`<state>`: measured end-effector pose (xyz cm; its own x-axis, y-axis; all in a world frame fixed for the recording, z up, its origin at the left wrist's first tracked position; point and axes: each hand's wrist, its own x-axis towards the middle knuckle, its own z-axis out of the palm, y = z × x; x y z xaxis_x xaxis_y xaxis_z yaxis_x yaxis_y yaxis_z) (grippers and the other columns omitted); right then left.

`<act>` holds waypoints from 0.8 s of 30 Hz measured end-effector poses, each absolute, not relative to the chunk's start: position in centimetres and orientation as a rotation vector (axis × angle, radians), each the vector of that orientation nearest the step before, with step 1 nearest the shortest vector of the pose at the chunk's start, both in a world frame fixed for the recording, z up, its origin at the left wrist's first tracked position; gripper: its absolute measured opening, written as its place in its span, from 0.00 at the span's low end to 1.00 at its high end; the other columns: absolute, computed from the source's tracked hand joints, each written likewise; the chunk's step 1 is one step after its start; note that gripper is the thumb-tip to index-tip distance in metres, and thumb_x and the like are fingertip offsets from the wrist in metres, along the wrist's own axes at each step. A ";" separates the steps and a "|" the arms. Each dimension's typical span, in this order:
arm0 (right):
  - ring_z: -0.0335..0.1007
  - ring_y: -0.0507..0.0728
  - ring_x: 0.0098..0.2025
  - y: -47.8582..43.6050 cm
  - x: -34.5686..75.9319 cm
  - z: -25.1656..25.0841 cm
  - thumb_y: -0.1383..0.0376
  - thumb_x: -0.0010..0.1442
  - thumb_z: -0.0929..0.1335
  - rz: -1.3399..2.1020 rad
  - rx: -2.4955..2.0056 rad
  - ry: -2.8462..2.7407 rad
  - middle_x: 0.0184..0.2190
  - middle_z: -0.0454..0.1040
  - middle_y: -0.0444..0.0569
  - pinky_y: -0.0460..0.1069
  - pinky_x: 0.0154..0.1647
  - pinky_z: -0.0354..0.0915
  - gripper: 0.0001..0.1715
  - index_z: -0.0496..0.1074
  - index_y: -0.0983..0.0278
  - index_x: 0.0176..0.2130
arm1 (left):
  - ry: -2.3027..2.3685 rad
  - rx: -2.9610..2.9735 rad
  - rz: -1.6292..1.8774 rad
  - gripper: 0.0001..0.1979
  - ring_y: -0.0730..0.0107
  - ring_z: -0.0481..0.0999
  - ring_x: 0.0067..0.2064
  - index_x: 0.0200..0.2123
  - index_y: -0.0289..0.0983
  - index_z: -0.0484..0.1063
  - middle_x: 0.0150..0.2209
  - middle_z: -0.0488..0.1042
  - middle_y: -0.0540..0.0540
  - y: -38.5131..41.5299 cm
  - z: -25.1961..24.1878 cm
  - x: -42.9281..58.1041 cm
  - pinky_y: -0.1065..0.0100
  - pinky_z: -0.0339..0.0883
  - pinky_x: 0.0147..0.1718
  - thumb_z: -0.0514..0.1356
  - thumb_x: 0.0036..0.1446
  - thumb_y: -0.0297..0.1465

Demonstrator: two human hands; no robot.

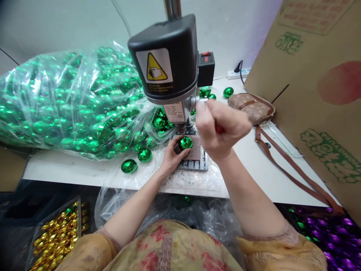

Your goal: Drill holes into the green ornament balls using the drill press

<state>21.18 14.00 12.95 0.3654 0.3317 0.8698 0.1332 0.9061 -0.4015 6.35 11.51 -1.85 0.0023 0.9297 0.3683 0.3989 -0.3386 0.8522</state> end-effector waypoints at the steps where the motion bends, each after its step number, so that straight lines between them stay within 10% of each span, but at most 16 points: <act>1: 0.48 0.47 0.15 14.1 21.0 13.9 0.63 0.62 0.68 0.144 -0.422 -1.148 0.13 0.47 0.38 0.49 0.17 0.47 0.31 0.48 0.63 0.16 | 1.368 1.748 1.332 0.25 0.56 0.75 0.56 0.55 0.40 0.71 0.54 0.77 0.41 11.5 -1.7 6.4 0.54 0.69 0.57 0.70 0.56 0.36; 9: 0.47 0.47 0.13 15.6 20.5 17.7 0.71 0.61 0.66 0.205 -0.291 -1.116 0.12 0.50 0.35 0.49 0.18 0.43 0.24 0.51 0.58 0.20 | 1.307 1.997 1.624 0.24 0.63 0.79 0.43 0.54 0.41 0.69 0.43 0.77 0.44 3.7 -1.3 4.8 0.64 0.75 0.40 0.69 0.55 0.37; 14: 0.47 0.47 0.13 15.5 20.6 17.3 0.72 0.61 0.66 0.205 -0.240 -1.123 0.12 0.51 0.35 0.49 0.19 0.42 0.25 0.51 0.58 0.20 | 0.914 2.651 1.013 0.19 0.61 0.82 0.33 0.52 0.51 0.73 0.42 0.82 0.42 -3.9 -4.5 1.5 0.63 0.75 0.27 0.67 0.56 0.35; 17: 0.49 0.48 0.14 15.3 20.6 17.3 0.72 0.62 0.67 0.232 -0.273 -1.122 0.12 0.53 0.37 0.49 0.20 0.43 0.25 0.52 0.58 0.20 | 0.938 2.714 0.713 0.17 0.55 0.83 0.36 0.51 0.54 0.74 0.47 0.82 0.41 -5.7 -5.6 -0.4 0.58 0.78 0.28 0.65 0.58 0.34; 24: 0.49 0.48 0.12 15.8 20.7 17.2 0.71 0.60 0.68 0.221 -0.227 -1.085 0.11 0.54 0.36 0.50 0.17 0.43 0.24 0.55 0.58 0.19 | 1.773 2.531 1.216 0.15 0.51 0.80 0.49 0.51 0.44 0.74 0.50 0.77 0.38 -0.2 -2.8 -4.5 0.48 0.77 0.47 0.65 0.61 0.34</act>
